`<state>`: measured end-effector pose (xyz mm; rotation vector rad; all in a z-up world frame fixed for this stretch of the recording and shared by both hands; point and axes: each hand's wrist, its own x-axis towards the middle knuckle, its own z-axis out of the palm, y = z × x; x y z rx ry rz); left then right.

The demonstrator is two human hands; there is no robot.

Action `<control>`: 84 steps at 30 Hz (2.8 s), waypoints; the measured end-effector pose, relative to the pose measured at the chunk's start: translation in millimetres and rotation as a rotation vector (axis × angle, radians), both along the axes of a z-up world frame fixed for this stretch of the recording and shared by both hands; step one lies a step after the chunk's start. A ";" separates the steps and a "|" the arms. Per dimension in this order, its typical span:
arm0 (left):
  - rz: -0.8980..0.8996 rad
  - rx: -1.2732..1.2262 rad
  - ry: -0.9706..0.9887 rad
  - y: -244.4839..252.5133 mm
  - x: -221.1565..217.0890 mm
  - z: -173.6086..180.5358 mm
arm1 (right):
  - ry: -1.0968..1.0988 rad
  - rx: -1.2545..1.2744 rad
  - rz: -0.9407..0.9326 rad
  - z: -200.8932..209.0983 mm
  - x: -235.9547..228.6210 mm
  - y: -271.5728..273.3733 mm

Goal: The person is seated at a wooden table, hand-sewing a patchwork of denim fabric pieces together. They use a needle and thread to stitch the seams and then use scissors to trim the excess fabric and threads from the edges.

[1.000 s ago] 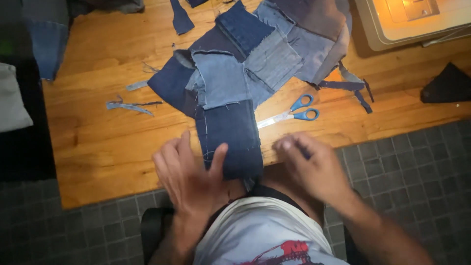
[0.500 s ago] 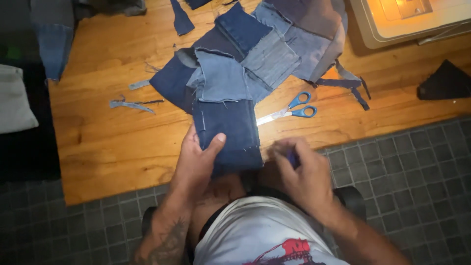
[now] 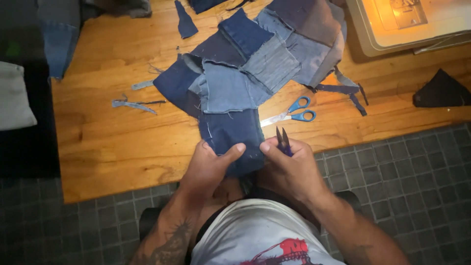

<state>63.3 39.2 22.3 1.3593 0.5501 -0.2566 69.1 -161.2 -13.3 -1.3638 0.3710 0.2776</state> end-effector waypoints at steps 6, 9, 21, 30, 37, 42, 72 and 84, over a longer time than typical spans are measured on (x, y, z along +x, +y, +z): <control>0.152 -0.067 0.093 -16.4 0.6 -1.9 | -0.024 0.112 -0.119 -3.8 -8.5 1.8; 0.143 -0.089 0.136 -30.7 3.8 15.1 | -0.025 0.185 -0.169 -20.5 -10.5 -1.9; 0.124 -0.317 0.060 -37.1 -1.0 41.6 | -0.082 0.074 -0.121 -3.4 -14.8 -1.1; 0.074 -0.174 0.061 -19.8 -3.0 8.4 | -0.361 -0.374 0.033 10.3 -30.0 -15.5; 0.106 -0.240 0.076 -14.1 -0.7 44.8 | -0.297 -0.263 0.041 24.5 -31.9 -10.0; 0.076 -0.327 0.127 -7.4 -3.5 34.0 | -0.165 -0.410 0.145 30.9 -32.6 -13.8; -0.004 0.122 -0.180 31.0 15.2 6.4 | -1.029 -1.541 0.163 1.7 65.5 -109.3; -0.111 0.165 -0.245 54.6 42.7 2.7 | -1.044 -1.500 0.885 6.0 112.4 -127.2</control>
